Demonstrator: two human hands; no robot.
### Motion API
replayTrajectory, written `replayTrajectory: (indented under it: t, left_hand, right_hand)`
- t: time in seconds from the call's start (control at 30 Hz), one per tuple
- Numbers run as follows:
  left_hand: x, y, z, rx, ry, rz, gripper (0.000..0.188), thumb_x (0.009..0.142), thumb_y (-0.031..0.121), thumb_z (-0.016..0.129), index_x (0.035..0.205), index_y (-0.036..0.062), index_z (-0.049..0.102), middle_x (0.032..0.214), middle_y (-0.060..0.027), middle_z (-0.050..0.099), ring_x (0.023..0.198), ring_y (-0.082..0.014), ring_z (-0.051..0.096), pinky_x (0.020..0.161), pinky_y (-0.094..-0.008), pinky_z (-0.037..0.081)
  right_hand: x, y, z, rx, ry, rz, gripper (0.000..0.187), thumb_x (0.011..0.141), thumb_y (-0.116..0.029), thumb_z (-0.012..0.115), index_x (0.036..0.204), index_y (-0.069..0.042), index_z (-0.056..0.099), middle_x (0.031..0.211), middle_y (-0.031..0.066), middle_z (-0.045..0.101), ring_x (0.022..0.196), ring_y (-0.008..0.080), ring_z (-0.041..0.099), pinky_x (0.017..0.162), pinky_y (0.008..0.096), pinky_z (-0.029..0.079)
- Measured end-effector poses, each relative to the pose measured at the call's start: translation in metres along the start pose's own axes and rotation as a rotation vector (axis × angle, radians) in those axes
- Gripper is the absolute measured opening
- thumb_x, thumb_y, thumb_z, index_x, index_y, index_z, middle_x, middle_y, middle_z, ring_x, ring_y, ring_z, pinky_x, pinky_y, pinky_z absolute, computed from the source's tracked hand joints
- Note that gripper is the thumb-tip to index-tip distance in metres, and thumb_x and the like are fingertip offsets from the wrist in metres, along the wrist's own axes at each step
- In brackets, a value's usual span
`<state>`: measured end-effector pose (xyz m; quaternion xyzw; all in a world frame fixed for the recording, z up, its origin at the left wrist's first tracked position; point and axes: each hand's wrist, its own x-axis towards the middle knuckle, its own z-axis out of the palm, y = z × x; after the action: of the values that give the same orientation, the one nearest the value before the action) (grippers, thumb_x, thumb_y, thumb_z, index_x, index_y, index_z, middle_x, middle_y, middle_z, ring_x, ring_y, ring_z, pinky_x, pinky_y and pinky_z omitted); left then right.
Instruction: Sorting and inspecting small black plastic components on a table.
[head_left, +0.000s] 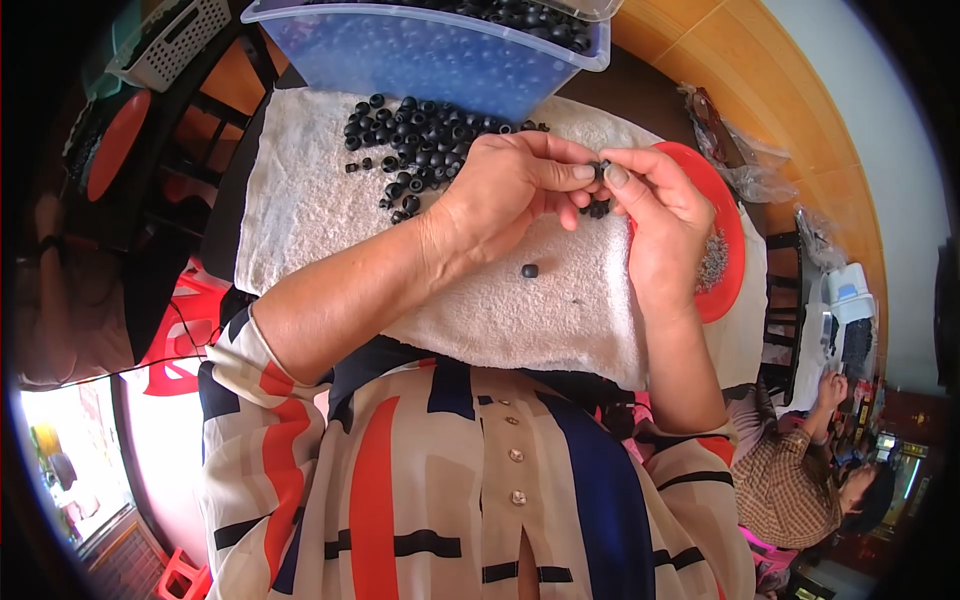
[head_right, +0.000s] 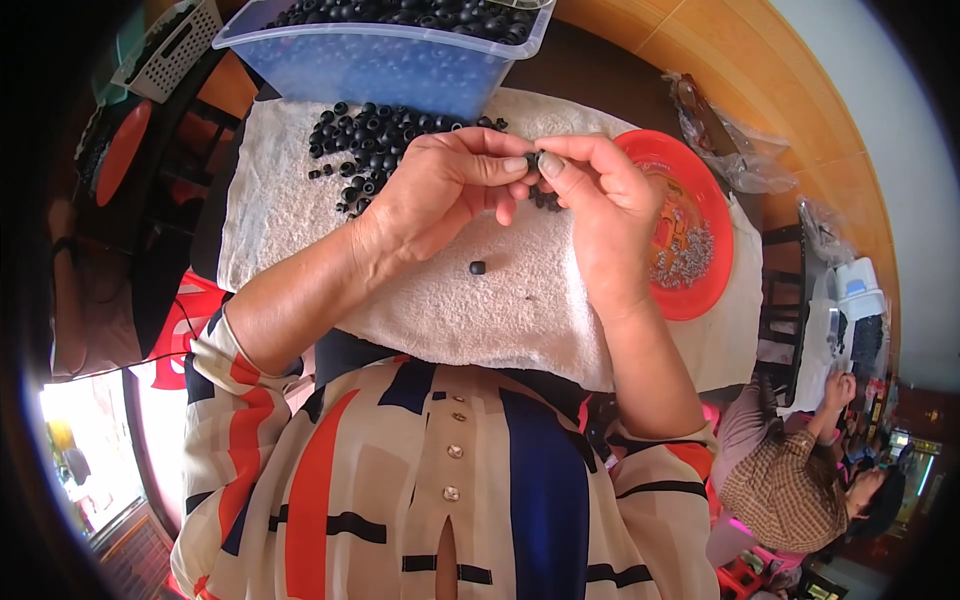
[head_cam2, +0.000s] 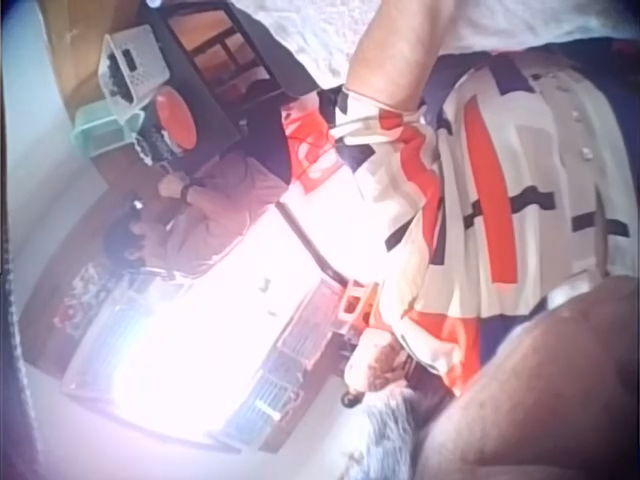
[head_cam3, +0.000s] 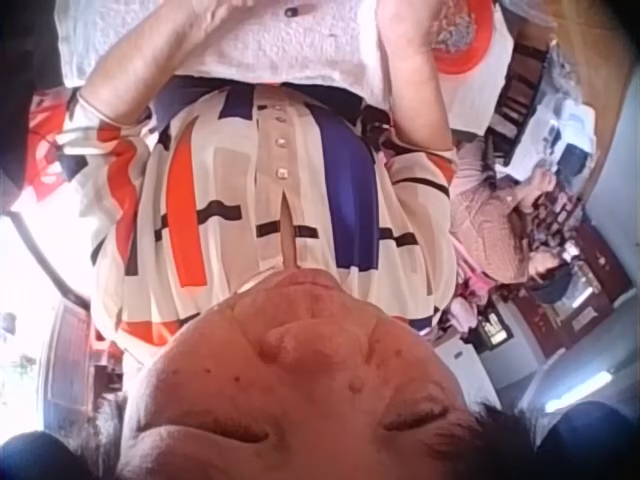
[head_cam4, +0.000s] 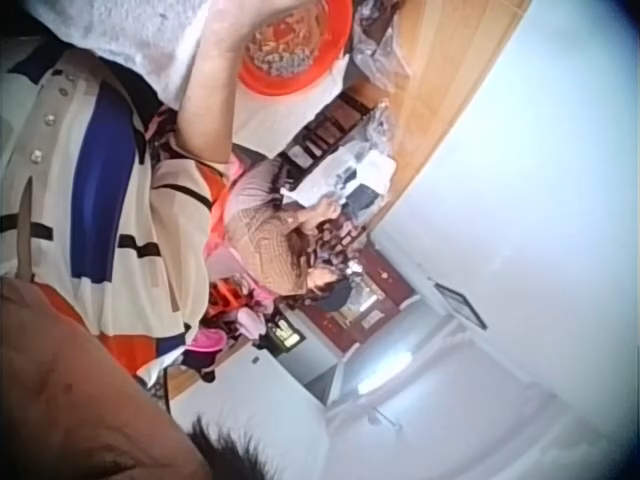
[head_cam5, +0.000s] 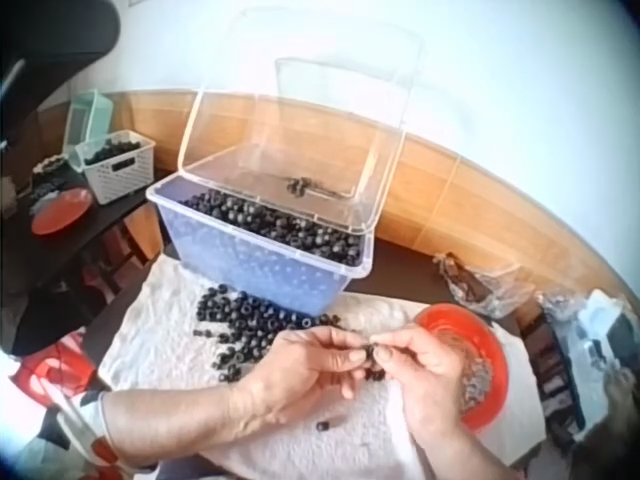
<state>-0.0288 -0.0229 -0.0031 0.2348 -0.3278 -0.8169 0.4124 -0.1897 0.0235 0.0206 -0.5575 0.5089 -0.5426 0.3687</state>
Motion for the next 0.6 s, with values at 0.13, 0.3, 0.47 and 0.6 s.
replayTrajectory:
  t: [0.13,0.3,0.47,0.6]
  left_hand:
    - [-0.003,0.002,0.001,0.017,0.024,-0.007,0.012,0.090,-0.001,0.061,0.098,-0.0105,0.062,0.085,-0.0169,0.067,0.071,-0.0211,0.065,0.059,-0.0299,0.055]
    - [-0.001,0.000,0.000,0.030,0.038,-0.002,0.012,0.091,-0.001,0.060,0.099,-0.0096,0.062,0.086,-0.0156,0.066,0.074,-0.0208,0.065,0.060,-0.0301,0.054]
    - [-0.002,0.000,0.003,0.050,0.072,0.030,0.009,0.086,-0.005,0.063,0.094,-0.0092,0.062,0.081,-0.0145,0.065,0.067,-0.0206,0.064,0.055,-0.0300,0.053]
    - [-0.002,-0.002,0.004,0.085,0.078,0.069,0.009,0.084,-0.007,0.064,0.093,-0.0083,0.063,0.082,-0.0139,0.065,0.067,-0.0200,0.063,0.053,-0.0297,0.052]
  right_hand:
    - [-0.006,0.006,0.008,0.010,0.039,-0.109,0.011,0.090,-0.002,0.064,0.100,0.001,0.066,0.086,0.0029,0.067,0.075,0.0077,0.061,0.067,0.0216,0.047]
    - [-0.003,0.018,0.007,-0.292,0.070,-0.455,0.008,0.090,0.002,0.062,0.097,0.003,0.064,0.085,0.0043,0.062,0.075,0.0099,0.059,0.068,0.0240,0.049]
    - [-0.003,0.018,0.005,-0.222,0.044,-0.407,0.007,0.089,0.004,0.062,0.096,0.002,0.063,0.082,0.0054,0.060,0.073,0.0111,0.058,0.066,0.0237,0.047]
    - [-0.006,0.017,0.004,-0.273,0.064,-0.364,0.007,0.088,0.003,0.062,0.095,0.002,0.063,0.082,0.0065,0.060,0.073,0.0118,0.059,0.065,0.0239,0.047]
